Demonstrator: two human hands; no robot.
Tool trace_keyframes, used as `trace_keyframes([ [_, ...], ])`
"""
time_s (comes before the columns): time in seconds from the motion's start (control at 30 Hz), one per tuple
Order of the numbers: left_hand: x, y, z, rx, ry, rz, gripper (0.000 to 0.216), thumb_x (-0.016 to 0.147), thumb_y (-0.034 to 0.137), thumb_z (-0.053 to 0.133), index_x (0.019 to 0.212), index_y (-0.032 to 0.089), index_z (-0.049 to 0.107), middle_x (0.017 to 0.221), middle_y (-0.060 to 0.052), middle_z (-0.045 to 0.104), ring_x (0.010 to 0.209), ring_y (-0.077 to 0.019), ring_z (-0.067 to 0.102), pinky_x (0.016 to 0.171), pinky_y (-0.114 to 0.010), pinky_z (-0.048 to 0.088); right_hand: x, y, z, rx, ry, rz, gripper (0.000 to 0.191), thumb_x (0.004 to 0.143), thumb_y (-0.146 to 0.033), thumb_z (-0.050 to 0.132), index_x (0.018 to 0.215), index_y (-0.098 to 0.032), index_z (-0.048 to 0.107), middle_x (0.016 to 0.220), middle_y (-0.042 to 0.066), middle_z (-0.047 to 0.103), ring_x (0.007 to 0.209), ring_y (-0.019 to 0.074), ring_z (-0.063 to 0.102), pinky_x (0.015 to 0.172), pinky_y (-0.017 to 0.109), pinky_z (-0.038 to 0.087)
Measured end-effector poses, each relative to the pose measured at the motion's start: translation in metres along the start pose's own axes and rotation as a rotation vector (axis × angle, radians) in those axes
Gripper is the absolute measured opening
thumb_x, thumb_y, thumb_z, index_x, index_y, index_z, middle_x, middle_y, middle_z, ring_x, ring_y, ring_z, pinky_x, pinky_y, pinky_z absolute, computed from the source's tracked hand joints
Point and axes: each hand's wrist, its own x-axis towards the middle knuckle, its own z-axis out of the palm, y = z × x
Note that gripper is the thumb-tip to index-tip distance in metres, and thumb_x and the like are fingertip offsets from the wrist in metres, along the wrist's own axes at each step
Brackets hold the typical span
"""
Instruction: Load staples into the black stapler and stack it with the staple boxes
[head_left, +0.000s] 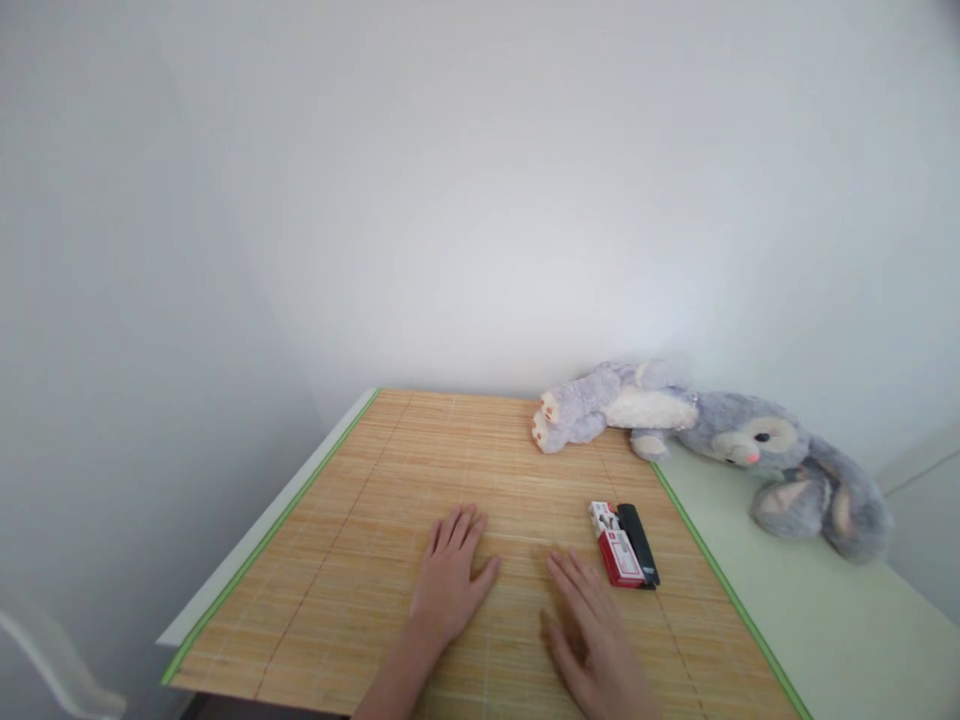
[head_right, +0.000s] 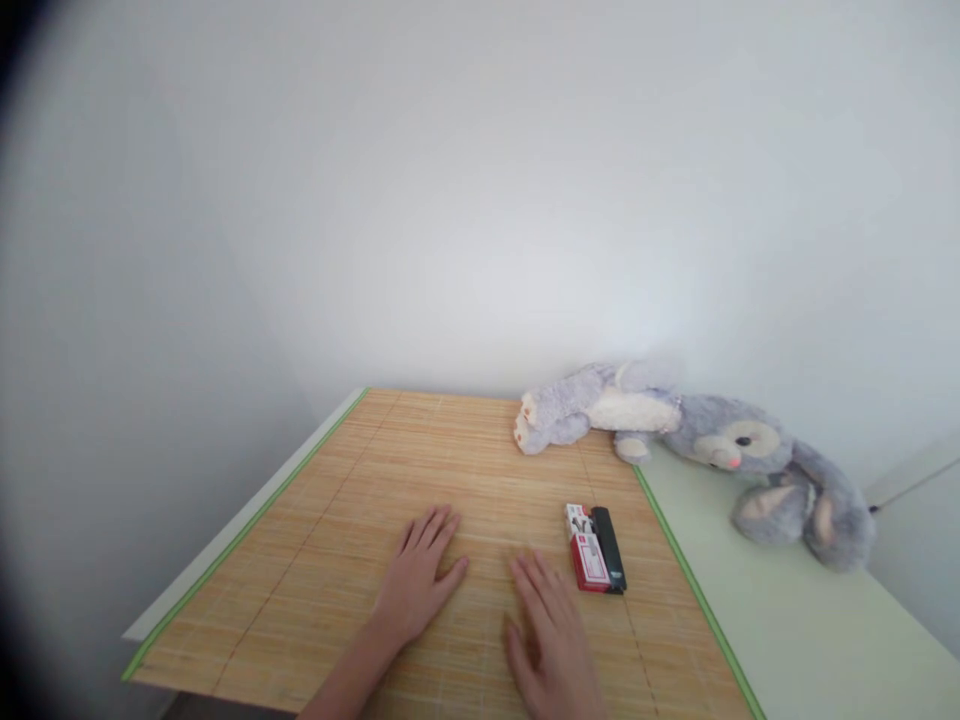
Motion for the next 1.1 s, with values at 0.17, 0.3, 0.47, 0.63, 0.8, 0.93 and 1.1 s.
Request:
trace_keyframes([
  [0.17,-0.002,-0.003,0.004,0.093,0.019,-0.055,0.064,0.098,0.055,0.043,0.159,0.038,0.029,0.168,0.002,0.026,0.157,-0.0295,0.018,0.126,-0.059,0.014,0.051,-0.008,0.038,-0.185,-0.134,0.175,0.071,0.1,-0.049,0.043,0.164,-0.027,0.019,0.169,0.003,0.022,0.157,0.0274,0.016,0.127,0.054,0.019],
  [0.3,-0.001,-0.001,0.005,0.065,0.029,-0.077,0.067,0.097,0.055,0.045,0.159,0.039,0.027,0.168,0.002,0.026,0.157,-0.0315,0.014,0.127,-0.061,0.007,0.078,-0.003,0.047,-0.311,-0.153,0.301,0.074,0.099,-0.061,0.038,0.163,-0.026,0.023,0.17,0.002,0.015,0.158,0.0309,0.01,0.126,0.057,0.007],
  [0.47,-0.001,-0.001,0.003,-0.026,0.011,-0.092,0.067,0.096,0.054,0.045,0.159,0.04,0.026,0.168,0.003,0.026,0.158,-0.0329,0.01,0.127,-0.063,0.004,0.081,-0.004,0.054,-0.355,-0.153,0.301,0.071,0.101,-0.059,0.03,0.164,-0.028,0.018,0.171,0.0,0.013,0.158,0.0277,0.007,0.126,0.055,0.005],
  [0.63,-0.002,0.0,0.003,-0.016,0.017,-0.095,0.068,0.096,0.055,0.046,0.159,0.039,0.027,0.169,0.003,0.025,0.158,-0.0325,0.01,0.127,-0.062,0.002,0.078,-0.003,0.058,-0.379,-0.137,0.298,0.071,0.102,-0.059,0.03,0.164,-0.028,0.016,0.171,0.0,0.013,0.158,0.0275,0.007,0.126,0.055,0.004],
  [0.8,-0.002,0.003,0.002,-0.001,0.033,-0.103,0.068,0.097,0.059,0.044,0.159,0.039,0.026,0.169,0.002,0.025,0.158,-0.033,0.009,0.127,-0.063,0.001,0.079,-0.006,0.058,-0.392,-0.123,0.32,0.074,0.1,-0.063,0.031,0.164,-0.028,0.015,0.171,-0.001,0.012,0.158,0.0314,0.001,0.126,0.057,0.002],
  [0.93,-0.002,0.006,0.0,-0.005,0.026,-0.096,0.067,0.098,0.058,0.042,0.16,0.037,0.025,0.169,0.001,0.023,0.158,-0.0327,0.008,0.127,-0.062,0.001,0.079,-0.008,0.057,-0.403,-0.114,0.316,0.075,0.1,-0.064,0.031,0.164,-0.028,0.014,0.171,-0.001,0.011,0.158,0.0328,-0.001,0.125,0.058,0.002],
  [1.1,-0.002,0.007,-0.001,-0.004,0.015,-0.109,0.068,0.098,0.058,0.042,0.16,0.039,0.023,0.169,0.002,0.022,0.158,-0.0327,0.007,0.127,-0.063,0.002,0.079,-0.008,0.056,-0.408,-0.124,0.325,0.074,0.1,-0.063,0.031,0.164,-0.028,0.014,0.171,-0.001,0.011,0.158,0.033,0.0,0.125,0.058,0.001],
])
